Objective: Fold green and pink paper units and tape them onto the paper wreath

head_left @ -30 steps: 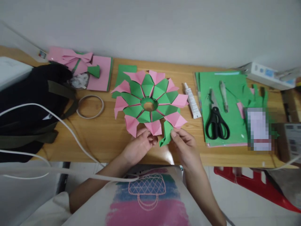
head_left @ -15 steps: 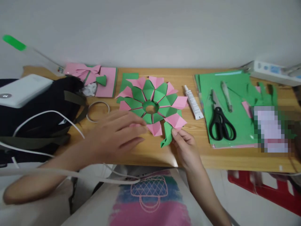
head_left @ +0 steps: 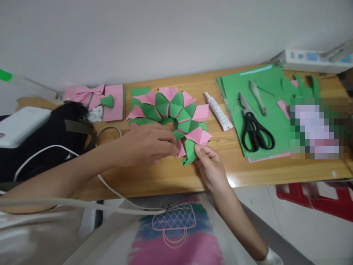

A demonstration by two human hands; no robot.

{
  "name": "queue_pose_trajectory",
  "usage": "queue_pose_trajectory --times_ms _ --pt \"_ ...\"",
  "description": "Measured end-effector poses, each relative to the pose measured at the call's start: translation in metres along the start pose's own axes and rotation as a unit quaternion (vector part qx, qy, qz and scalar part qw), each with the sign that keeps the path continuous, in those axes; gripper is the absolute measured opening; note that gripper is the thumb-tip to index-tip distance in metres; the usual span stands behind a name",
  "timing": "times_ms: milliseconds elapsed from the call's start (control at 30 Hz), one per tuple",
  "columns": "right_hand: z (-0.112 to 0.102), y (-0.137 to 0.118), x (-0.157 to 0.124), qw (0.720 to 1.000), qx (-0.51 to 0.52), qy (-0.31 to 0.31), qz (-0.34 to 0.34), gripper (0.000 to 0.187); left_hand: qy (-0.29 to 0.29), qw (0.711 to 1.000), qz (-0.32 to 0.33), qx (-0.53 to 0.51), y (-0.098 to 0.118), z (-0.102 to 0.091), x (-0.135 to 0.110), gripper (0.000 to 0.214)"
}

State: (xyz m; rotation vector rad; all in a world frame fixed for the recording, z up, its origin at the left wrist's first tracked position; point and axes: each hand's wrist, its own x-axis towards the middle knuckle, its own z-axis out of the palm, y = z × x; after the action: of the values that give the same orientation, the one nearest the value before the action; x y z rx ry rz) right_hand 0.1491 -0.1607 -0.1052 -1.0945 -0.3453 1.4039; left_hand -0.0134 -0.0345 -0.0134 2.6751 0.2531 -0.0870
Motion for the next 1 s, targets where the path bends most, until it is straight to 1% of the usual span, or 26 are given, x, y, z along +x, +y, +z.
queue_pose_trajectory --times_ms 67,167,333,467,733,1000 --pt "0.001 0.000 0.000 1.000 0.012 0.010 0.003 0.023 0.001 1.000 0.003 0.010 0.000 0.001 -0.001 0.035" --pt "0.004 0.000 0.000 0.999 0.027 0.023 0.012 0.023 0.022 0.999 0.021 0.040 0.000 0.003 -0.002 0.037" --pt "0.007 -0.002 -0.001 0.999 0.038 0.028 0.017 0.023 0.087 0.988 0.091 0.087 -0.002 0.008 -0.002 0.032" --pt "0.009 -0.003 -0.002 0.998 0.050 0.029 0.022 0.023 0.123 0.978 0.116 0.125 -0.003 0.010 -0.002 0.029" --pt "0.011 -0.002 -0.002 0.994 0.088 0.044 0.044 0.024 0.143 0.965 0.146 0.167 -0.003 0.012 -0.002 0.024" --pt "0.015 -0.003 -0.004 0.989 0.134 0.027 0.059 0.021 0.124 0.962 0.145 0.197 -0.001 0.016 -0.001 0.023"
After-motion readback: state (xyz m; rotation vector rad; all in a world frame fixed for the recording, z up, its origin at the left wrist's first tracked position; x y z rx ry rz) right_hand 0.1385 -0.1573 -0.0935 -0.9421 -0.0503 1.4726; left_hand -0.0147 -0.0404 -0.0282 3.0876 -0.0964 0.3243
